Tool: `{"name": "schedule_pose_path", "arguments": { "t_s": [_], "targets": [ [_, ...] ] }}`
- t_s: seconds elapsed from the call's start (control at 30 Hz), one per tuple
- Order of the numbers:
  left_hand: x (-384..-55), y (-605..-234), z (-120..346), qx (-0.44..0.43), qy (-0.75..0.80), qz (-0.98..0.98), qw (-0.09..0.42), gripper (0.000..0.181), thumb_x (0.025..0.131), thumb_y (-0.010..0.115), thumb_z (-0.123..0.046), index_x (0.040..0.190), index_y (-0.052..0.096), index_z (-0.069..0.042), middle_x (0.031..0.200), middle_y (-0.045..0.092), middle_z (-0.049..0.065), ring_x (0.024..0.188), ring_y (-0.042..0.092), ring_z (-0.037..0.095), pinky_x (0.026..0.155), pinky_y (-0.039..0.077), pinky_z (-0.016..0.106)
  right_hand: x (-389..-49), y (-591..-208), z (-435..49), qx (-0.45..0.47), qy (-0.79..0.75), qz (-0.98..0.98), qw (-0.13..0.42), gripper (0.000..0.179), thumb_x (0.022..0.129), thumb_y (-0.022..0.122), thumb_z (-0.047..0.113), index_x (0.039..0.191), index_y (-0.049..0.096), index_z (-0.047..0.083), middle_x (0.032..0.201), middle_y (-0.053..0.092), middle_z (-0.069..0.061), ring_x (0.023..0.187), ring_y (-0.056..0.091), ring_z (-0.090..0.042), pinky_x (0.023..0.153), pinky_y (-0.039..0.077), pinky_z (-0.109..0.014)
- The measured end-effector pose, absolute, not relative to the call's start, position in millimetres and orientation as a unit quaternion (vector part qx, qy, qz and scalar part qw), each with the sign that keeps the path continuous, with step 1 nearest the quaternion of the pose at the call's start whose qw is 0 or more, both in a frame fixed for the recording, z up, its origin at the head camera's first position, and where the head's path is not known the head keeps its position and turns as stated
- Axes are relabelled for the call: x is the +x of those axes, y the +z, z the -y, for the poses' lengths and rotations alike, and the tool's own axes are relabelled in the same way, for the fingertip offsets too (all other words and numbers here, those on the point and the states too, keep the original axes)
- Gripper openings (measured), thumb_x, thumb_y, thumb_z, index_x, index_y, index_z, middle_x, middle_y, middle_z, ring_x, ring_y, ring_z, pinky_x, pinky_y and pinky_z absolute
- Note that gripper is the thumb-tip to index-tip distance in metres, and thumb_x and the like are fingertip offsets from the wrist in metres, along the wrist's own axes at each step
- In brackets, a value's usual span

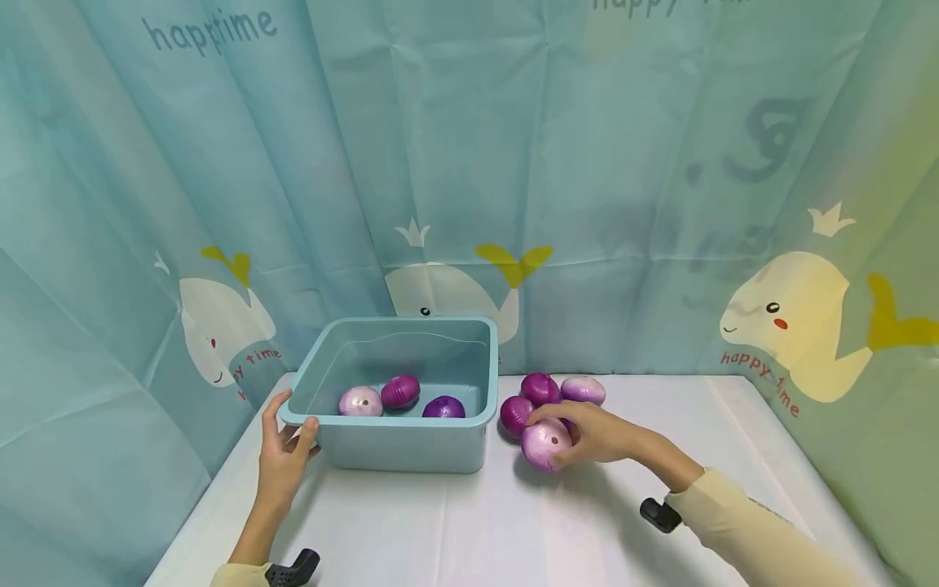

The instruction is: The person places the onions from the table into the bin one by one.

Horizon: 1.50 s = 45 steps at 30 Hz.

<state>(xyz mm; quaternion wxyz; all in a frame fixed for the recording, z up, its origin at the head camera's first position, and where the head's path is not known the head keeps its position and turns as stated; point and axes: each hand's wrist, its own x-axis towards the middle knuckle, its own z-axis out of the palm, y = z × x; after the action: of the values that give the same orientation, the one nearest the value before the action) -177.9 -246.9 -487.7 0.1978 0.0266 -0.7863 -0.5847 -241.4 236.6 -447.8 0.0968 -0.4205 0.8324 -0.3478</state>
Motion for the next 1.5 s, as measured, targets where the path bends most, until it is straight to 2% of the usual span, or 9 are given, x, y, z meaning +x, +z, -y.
{"name": "schedule_pose_path", "arguments": {
  "t_s": [0.13,0.3,0.43,0.57,0.8,0.87,1.13,1.37,1.5],
  "targets": [
    [-178,-487,247,0.029,-0.584,0.787,0.199,0.069,0.103,0.063,-0.021,0.160,0.024,-0.026,0.157,0.039,0.023,0.124,0.056,0.047,0.078,0.049,0.015,-249,-424,-240,-0.425,-0.316,-0.845,0.074,0.051,0.084,0.086,0.016,0.130,0.066,0.015,0.114,0.063,-0.003,0.082,0.058,-0.017,0.069,0.054,-0.032],
    [-178,-487,247,0.032,-0.580,0.788,0.201,0.069,0.103,0.063,-0.022,0.160,0.025,-0.026,0.156,0.040,0.024,0.123,0.057,0.047,0.078,0.049,0.014,-260,-396,-245,-0.420,-0.308,-0.851,0.059,0.052,0.085,0.086,0.020,0.132,0.065,0.013,0.129,0.066,-0.009,0.090,0.061,-0.015,0.071,0.056,-0.032],
    [-178,-488,247,0.030,-0.580,0.788,0.202,0.069,0.103,0.064,-0.022,0.160,0.025,-0.025,0.156,0.041,0.024,0.122,0.058,0.047,0.078,0.049,0.014,-270,-376,-251,-0.419,-0.309,-0.853,0.024,0.053,0.084,0.087,0.020,0.132,0.065,0.013,0.130,0.067,-0.009,0.086,0.064,-0.012,0.069,0.057,-0.032],
    [-177,-488,247,0.029,-0.583,0.788,0.198,0.070,0.103,0.064,-0.022,0.160,0.024,-0.026,0.157,0.039,0.022,0.124,0.057,0.047,0.078,0.049,0.014,-276,-354,-255,-0.395,-0.314,-0.863,-0.018,0.056,0.083,0.089,0.021,0.134,0.065,0.016,0.130,0.067,-0.008,0.072,0.066,-0.010,0.066,0.056,-0.031],
    [-177,-487,248,0.027,-0.583,0.788,0.198,0.071,0.103,0.064,-0.023,0.161,0.023,-0.026,0.158,0.038,0.021,0.126,0.056,0.046,0.079,0.049,0.014,-289,-321,-260,-0.343,-0.330,-0.876,-0.071,0.062,0.083,0.088,0.014,0.139,0.061,0.013,0.136,0.061,-0.013,0.072,0.068,-0.015,0.067,0.055,-0.030],
    [-177,-488,248,0.029,-0.584,0.787,0.199,0.070,0.103,0.064,-0.023,0.160,0.024,-0.027,0.158,0.038,0.020,0.126,0.056,0.046,0.080,0.049,0.014,-292,-314,-261,-0.328,-0.327,-0.883,-0.082,0.062,0.084,0.088,0.016,0.140,0.061,0.014,0.136,0.060,-0.011,0.073,0.069,-0.016,0.068,0.054,-0.030],
    [-177,-489,247,0.034,-0.579,0.791,0.194,0.069,0.103,0.064,-0.024,0.160,0.024,-0.028,0.157,0.040,0.022,0.127,0.056,0.047,0.081,0.049,0.016,-303,-301,-264,-0.260,-0.320,-0.904,-0.111,0.060,0.085,0.087,0.023,0.140,0.063,0.024,0.134,0.061,-0.007,0.076,0.069,-0.018,0.068,0.049,-0.029],
    [-175,-488,246,0.032,-0.575,0.793,0.198,0.070,0.104,0.063,-0.024,0.161,0.023,-0.028,0.158,0.038,0.019,0.131,0.054,0.046,0.084,0.051,0.022,-306,-299,-267,-0.255,-0.315,-0.908,-0.105,0.061,0.085,0.087,0.024,0.141,0.061,0.024,0.135,0.060,-0.009,0.076,0.069,-0.019,0.067,0.049,-0.031],
    [-173,-488,244,0.034,-0.588,0.782,0.206,0.073,0.104,0.062,-0.023,0.163,0.020,-0.029,0.159,0.037,0.020,0.133,0.051,0.048,0.083,0.049,0.017,-306,-296,-266,-0.260,-0.304,-0.910,-0.110,0.061,0.085,0.087,0.025,0.140,0.062,0.023,0.132,0.063,-0.008,0.074,0.068,-0.019,0.066,0.049,-0.031]
  ]
}}
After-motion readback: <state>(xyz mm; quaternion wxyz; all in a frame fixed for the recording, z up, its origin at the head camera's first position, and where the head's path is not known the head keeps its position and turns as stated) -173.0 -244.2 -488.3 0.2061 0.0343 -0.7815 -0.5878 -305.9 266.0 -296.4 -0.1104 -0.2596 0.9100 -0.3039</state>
